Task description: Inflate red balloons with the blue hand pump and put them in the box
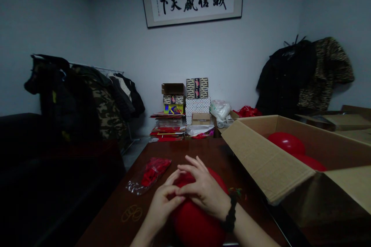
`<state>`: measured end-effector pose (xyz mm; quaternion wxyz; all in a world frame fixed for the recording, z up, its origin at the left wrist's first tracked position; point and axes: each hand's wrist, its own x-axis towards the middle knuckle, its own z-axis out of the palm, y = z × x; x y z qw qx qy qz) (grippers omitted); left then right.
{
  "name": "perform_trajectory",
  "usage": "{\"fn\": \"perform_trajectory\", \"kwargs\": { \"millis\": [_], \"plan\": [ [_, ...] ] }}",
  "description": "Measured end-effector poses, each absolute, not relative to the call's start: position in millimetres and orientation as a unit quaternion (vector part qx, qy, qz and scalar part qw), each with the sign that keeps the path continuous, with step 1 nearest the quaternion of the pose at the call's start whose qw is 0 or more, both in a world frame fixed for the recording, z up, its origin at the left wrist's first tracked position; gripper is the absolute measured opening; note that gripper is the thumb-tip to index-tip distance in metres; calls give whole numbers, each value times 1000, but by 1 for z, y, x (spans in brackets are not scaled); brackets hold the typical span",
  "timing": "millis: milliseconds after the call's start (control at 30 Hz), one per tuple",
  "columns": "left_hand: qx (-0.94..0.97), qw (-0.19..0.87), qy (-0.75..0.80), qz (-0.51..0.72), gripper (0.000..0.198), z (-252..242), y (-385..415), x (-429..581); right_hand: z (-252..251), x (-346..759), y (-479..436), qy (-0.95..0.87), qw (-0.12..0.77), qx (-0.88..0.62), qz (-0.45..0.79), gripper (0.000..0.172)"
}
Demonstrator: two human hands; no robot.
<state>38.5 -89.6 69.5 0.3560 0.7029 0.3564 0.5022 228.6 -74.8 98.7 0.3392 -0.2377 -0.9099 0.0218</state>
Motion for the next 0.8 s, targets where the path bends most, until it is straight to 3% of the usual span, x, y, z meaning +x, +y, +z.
{"fn": "perform_trajectory", "kwargs": {
  "millis": [167,500,800],
  "plan": [
    [714,354,366,481,19,76,-87,35,106,228,-73,-908,347,-230,43,14],
    [724,312,372,490,19,87,-91,38,95,220,-82,-848,424,-273,164,11],
    [719,300,381,498,17,78,-92,39,103,222,-87,-893,344,-272,99,15]
  ]
}}
